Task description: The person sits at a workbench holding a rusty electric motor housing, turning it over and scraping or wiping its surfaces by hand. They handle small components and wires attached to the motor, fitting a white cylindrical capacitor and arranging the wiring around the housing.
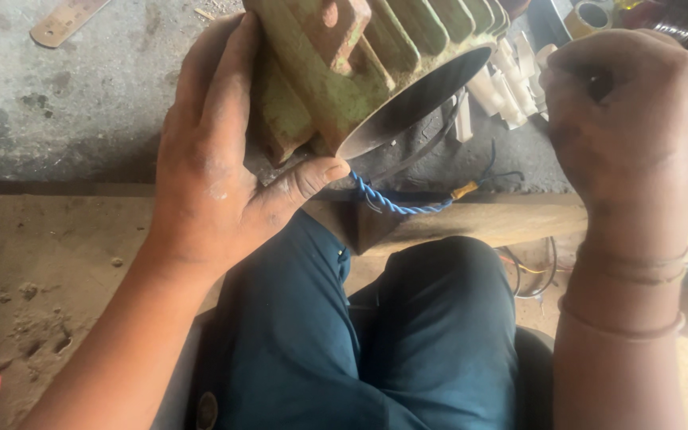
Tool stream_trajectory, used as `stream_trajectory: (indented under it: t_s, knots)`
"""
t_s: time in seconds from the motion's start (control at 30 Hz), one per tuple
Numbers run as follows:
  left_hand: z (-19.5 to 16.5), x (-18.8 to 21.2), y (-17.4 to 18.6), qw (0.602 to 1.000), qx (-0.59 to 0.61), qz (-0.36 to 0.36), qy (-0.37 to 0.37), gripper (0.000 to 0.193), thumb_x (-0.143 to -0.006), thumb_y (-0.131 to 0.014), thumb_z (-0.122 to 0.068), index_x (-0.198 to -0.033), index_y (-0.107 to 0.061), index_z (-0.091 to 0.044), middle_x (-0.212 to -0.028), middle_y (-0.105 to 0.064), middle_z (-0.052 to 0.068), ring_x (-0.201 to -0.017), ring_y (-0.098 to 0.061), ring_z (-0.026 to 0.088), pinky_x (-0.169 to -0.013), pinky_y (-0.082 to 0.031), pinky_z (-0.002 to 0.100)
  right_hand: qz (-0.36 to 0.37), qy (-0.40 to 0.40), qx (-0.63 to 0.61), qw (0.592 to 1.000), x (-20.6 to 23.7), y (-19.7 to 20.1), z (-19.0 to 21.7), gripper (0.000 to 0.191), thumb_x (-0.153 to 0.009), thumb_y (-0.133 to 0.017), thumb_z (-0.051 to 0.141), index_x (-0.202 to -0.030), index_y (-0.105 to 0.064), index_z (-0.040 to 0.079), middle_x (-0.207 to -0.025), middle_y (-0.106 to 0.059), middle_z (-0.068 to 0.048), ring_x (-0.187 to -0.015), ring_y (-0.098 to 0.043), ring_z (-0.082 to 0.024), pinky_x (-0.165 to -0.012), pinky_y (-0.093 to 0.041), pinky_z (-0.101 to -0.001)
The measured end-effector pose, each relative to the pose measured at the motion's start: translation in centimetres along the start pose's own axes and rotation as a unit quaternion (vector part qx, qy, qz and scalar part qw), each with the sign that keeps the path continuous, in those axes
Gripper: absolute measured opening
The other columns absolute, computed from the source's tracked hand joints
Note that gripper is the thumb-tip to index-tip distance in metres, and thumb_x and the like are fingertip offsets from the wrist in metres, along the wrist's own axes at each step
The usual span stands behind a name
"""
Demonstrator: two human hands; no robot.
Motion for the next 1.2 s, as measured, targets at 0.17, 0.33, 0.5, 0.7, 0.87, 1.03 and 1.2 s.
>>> stream_trajectory:
  t_s: [0.17, 0.33, 0.5, 0.7, 0.87, 1.03, 1.2]
  knots:
    - [0.2, -0.1, 0.1, 1.0, 0.001, -0.001, -0.009, 0.096, -0.096, -0.087, -0.049, -0.153, -0.032, 0.004, -0.153, -0.04, 0.024, -0.144, -0.049, 0.039, -0.122, -0.047, 0.043, 0.112, -0.093, -0.048, 0.988, -0.5, -0.7, 2.1, 0.015, -0.085, -0.08, 0.013, -0.086, -0.075, -0.001, -0.073, -0.066, -0.018, -0.059, -0.061, -0.029, -0.059, -0.047, -0.0387]
    - [0.3, 0.2, 0.0, 1.0, -0.022, -0.003, 0.006, 0.098, -0.093, -0.088, -0.049, -0.154, -0.033, 0.004, -0.155, -0.04, 0.025, -0.143, -0.05, 0.041, -0.12, -0.048, 0.044, 0.105, -0.018, 0.0, 0.994, -1.0, -1.1, 4.0, 0.013, -0.084, -0.083, 0.011, -0.088, -0.077, 0.0, -0.072, -0.066, -0.018, -0.063, -0.063, -0.029, -0.062, -0.05, -0.0372]
    - [-2.8, -2.0, 2.2, 0.994, -0.031, -0.083, -0.072, 0.07, -0.091, -0.079, -0.027, -0.141, -0.041, 0.005, -0.137, -0.051, 0.022, -0.125, -0.056, 0.04, -0.107, -0.047, 0.044, 0.077, -0.205, -0.033, 0.975, 0.3, 1.6, 5.3, 0.016, -0.085, -0.083, 0.011, -0.093, -0.074, 0.0, -0.072, -0.066, -0.011, -0.058, -0.06, -0.02, -0.054, -0.046, -0.0346]
    - [-8.4, -1.5, 2.8, 0.989, 0.119, -0.001, -0.083, 0.029, -0.093, -0.076, -0.009, -0.116, -0.064, 0.004, -0.111, -0.068, 0.015, -0.103, -0.069, 0.026, -0.093, -0.055, 0.039, 0.265, -0.172, -0.166, 0.934, 3.8, 4.1, 8.1, 0.026, -0.07, -0.084, 0.014, -0.095, -0.079, 0.009, -0.066, -0.066, 0.001, -0.053, -0.063, -0.009, -0.051, -0.049, -0.0254]
    - [-7.2, 0.5, 1.2, 0.966, 0.24, 0.091, -0.041, 0.019, -0.089, -0.078, -0.002, -0.103, -0.067, 0.001, -0.102, -0.069, 0.013, -0.098, -0.069, 0.029, -0.089, -0.055, 0.039, 0.278, -0.052, -0.204, 0.937, 5.0, 3.1, 8.5, 0.025, -0.07, -0.085, 0.017, -0.093, -0.078, 0.012, -0.073, -0.072, 0.004, -0.061, -0.065, -0.005, -0.057, -0.048, -0.0237]
    - [-6.9, 0.1, 0.3, 0.938, 0.322, 0.127, 0.013, 0.011, -0.092, -0.075, -0.004, -0.094, -0.065, 0.0, -0.096, -0.068, 0.01, -0.092, -0.069, 0.025, -0.084, -0.056, 0.037, 0.218, -0.045, -0.205, 0.953, 3.9, 3.3, 10.3, 0.028, -0.07, -0.085, 0.012, -0.097, -0.078, 0.008, -0.081, -0.069, -0.004, -0.072, -0.067, -0.012, -0.063, -0.051, -0.0266]
    - [-7.0, 0.4, 0.2, 0.944, 0.315, 0.098, 0.012, 0.01, -0.094, -0.072, -0.001, -0.09, -0.063, -0.001, -0.09, -0.068, 0.009, -0.087, -0.067, 0.023, -0.079, -0.054, 0.033, 0.186, -0.043, -0.27, 0.944, 2.6, 3.5, 11.9, 0.029, -0.068, -0.081, 0.006, -0.097, -0.075, 0.004, -0.092, -0.067, -0.011, -0.082, -0.072, -0.018, -0.067, -0.056, -0.0265]
Point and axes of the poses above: each hand's wrist, its own x-axis away from the middle knuckle, its own y-axis out of the back of the hand, z = x × y, the point moved 3 cm from there along -x, towards the middle knuckle
